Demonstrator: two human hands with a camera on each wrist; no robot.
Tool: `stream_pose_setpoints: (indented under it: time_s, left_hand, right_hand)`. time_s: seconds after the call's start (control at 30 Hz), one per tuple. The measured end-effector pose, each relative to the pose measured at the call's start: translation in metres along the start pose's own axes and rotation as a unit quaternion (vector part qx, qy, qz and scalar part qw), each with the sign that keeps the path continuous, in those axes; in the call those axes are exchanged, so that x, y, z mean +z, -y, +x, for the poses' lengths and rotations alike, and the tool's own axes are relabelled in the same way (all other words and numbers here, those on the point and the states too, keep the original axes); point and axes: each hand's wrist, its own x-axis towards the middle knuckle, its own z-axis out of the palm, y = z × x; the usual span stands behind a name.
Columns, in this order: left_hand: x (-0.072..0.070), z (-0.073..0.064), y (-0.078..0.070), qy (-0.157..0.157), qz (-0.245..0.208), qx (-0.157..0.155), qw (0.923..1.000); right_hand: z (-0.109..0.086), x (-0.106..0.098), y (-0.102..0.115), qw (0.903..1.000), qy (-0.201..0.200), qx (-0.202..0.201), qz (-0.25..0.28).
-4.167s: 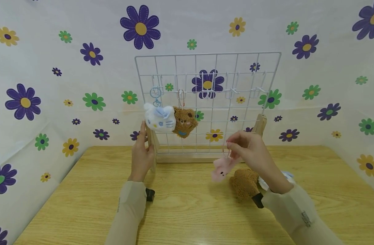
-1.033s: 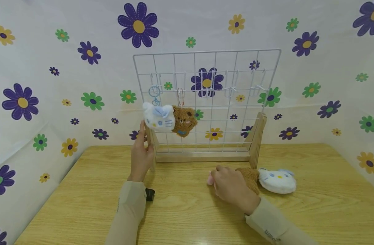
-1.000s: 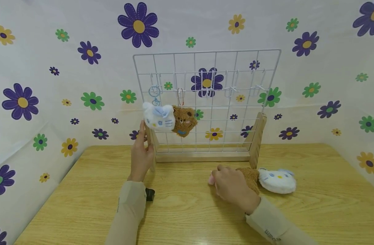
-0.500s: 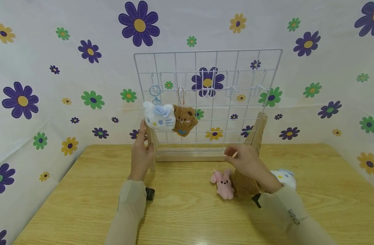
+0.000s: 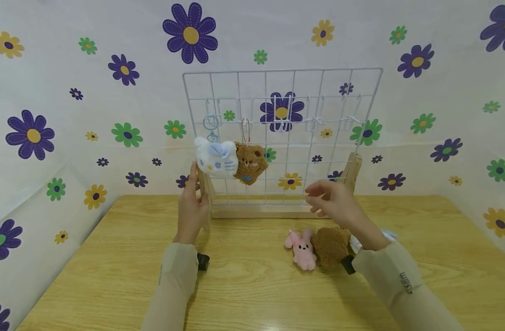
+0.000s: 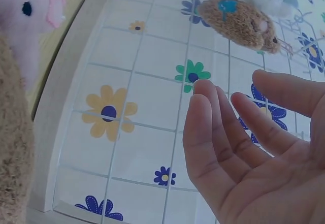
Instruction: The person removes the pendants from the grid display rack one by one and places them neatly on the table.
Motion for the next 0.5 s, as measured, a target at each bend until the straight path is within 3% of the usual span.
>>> stream_pose_setpoints:
  time_s: [0.3,0.5]
  left_hand:
    - [0.002,0.002,0.0,-0.007,-0.003,0.012,0.9999]
    - [0.001,0.001,0.002,0.003,0.002,0.003,1.0]
  right_hand:
    - [0.007,-0.004,0.011,0.9991,-0.018,0.007,0.038]
    - [0.012,0.0,0.02,0.9983,-0.03,0.001,0.051]
